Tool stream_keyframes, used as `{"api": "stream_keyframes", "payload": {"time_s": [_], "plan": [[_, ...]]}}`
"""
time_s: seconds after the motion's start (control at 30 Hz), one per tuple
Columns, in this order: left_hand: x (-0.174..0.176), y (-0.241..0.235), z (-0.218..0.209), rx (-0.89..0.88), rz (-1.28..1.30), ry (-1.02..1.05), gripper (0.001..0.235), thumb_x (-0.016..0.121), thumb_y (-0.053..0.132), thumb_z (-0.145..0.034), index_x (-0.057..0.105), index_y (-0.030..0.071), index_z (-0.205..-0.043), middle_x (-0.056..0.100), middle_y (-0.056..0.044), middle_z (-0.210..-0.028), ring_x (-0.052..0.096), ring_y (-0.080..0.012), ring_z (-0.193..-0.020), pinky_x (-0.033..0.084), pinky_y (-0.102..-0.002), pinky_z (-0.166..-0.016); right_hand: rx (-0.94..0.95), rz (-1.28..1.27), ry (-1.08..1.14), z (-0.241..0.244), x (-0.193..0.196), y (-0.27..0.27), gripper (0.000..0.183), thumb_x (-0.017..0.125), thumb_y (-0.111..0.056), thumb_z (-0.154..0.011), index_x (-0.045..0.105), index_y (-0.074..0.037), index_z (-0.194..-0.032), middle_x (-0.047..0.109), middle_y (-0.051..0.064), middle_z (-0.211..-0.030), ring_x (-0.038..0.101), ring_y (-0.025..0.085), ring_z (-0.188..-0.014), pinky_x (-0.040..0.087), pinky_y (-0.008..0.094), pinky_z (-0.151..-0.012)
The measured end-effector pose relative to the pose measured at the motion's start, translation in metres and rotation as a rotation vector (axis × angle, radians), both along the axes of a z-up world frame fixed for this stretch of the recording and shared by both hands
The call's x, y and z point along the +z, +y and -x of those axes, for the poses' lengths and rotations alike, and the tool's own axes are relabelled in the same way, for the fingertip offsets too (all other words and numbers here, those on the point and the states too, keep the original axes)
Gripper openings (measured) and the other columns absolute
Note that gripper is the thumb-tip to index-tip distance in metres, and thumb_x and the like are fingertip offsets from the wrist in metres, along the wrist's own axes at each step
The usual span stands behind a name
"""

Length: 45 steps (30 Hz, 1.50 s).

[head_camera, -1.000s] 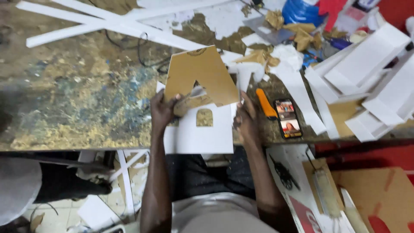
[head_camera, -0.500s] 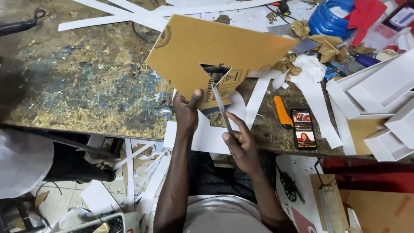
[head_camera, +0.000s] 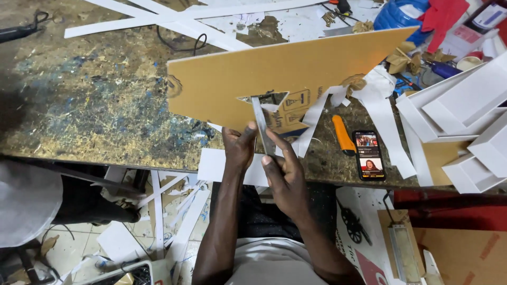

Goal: Peeling the protective brown paper backing off a white acrylic letter 'A' using hands and a small scraper tool on a fabrication workbench.

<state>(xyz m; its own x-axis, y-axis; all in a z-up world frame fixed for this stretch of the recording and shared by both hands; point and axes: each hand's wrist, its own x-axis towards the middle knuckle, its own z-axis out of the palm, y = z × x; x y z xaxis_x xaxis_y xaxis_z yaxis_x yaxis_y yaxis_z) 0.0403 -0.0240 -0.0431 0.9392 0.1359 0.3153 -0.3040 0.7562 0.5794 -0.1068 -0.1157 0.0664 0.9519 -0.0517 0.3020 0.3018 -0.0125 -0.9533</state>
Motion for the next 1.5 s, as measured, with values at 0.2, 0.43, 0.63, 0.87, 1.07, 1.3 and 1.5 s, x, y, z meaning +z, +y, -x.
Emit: {"api": "stream_keyframes", "payload": {"time_s": [0.2, 0.43, 0.63, 0.87, 1.07, 1.3, 1.5], "plan": [[0.013, 0.064, 0.012, -0.062, -0.709, 0.109, 0.050, 0.095, 0.006, -0.093, 0.076, 0.001, -0.139, 0.086, -0.017, -0.115, 0.078, -0.0242, -0.100, 0.065, -0.052, -0.100, 0.066, 0.038, 0.047, -0.013, -0.012, -0.022, 0.060, 0.058, -0.021, -0.115, 0.050, -0.005, -0.172, 0.061, 0.006, -0.058, 0.052, 0.011, -0.050, 0.039, 0.024, -0.049], [0.035, 0.053, 0.018, 0.126, -0.985, 0.081, 0.037, 0.083, 0.006, -0.104, 0.076, -0.010, -0.137, 0.082, -0.037, -0.105, 0.082, -0.0391, -0.102, 0.057, -0.059, -0.110, 0.078, 0.101, 0.102, -0.009, -0.004, -0.011, 0.060, 0.053, -0.027, -0.118, 0.048, -0.008, -0.174, 0.063, 0.006, -0.059, 0.049, 0.011, -0.051, 0.038, 0.027, -0.051], [0.005, 0.057, 0.006, 0.232, -0.810, 0.085, 0.026, 0.085, 0.016, -0.106, 0.081, -0.005, -0.121, 0.082, -0.019, -0.094, 0.070, -0.0178, -0.090, 0.061, -0.052, -0.100, 0.169, 0.275, 0.088, -0.025, 0.016, -0.029, 0.057, 0.056, -0.031, -0.118, 0.055, -0.012, -0.172, 0.065, 0.006, -0.057, 0.047, 0.012, -0.049, 0.040, 0.028, -0.054], [-0.025, 0.058, -0.002, 0.439, -0.866, -0.205, 0.013, 0.085, 0.012, -0.108, 0.089, 0.000, -0.112, 0.073, -0.012, -0.076, 0.058, -0.0089, -0.080, 0.062, -0.040, -0.092, 0.047, 0.429, 0.144, -0.031, 0.014, -0.019, 0.055, 0.049, -0.029, -0.120, 0.052, -0.019, -0.174, 0.062, 0.010, -0.051, 0.046, 0.017, -0.043, 0.037, 0.036, -0.051], [-0.013, 0.059, -0.006, 0.458, -0.928, -0.175, 0.021, 0.090, 0.015, -0.102, 0.090, 0.014, -0.123, 0.079, 0.000, -0.077, 0.059, -0.0119, -0.056, 0.061, -0.031, -0.073, 0.014, 0.550, 0.246, -0.018, 0.065, -0.014, 0.057, 0.053, -0.027, -0.115, 0.056, -0.026, -0.173, 0.072, 0.021, -0.058, 0.066, 0.032, -0.051, 0.047, 0.047, -0.058], [-0.017, 0.064, -0.002, 0.427, -0.878, -0.186, 0.024, 0.090, 0.012, -0.102, 0.087, 0.009, -0.126, 0.080, -0.003, -0.087, 0.064, -0.0141, -0.068, 0.062, -0.033, -0.082, 0.060, 0.650, 0.241, -0.044, 0.017, -0.028, 0.053, 0.053, -0.029, -0.116, 0.062, -0.023, -0.167, 0.077, 0.021, -0.064, 0.071, 0.036, -0.055, 0.053, 0.048, -0.063], [-0.018, 0.065, -0.003, 0.439, -0.849, -0.108, 0.028, 0.090, 0.010, -0.102, 0.084, 0.005, -0.128, 0.081, -0.006, -0.095, 0.069, -0.0159, -0.078, 0.063, -0.035, -0.089, 0.085, 0.786, 0.220, -0.028, 0.046, -0.027, 0.048, 0.055, -0.029, -0.114, 0.069, -0.024, -0.159, 0.077, 0.025, -0.070, 0.076, 0.051, -0.062, 0.057, 0.058, -0.060]]}}
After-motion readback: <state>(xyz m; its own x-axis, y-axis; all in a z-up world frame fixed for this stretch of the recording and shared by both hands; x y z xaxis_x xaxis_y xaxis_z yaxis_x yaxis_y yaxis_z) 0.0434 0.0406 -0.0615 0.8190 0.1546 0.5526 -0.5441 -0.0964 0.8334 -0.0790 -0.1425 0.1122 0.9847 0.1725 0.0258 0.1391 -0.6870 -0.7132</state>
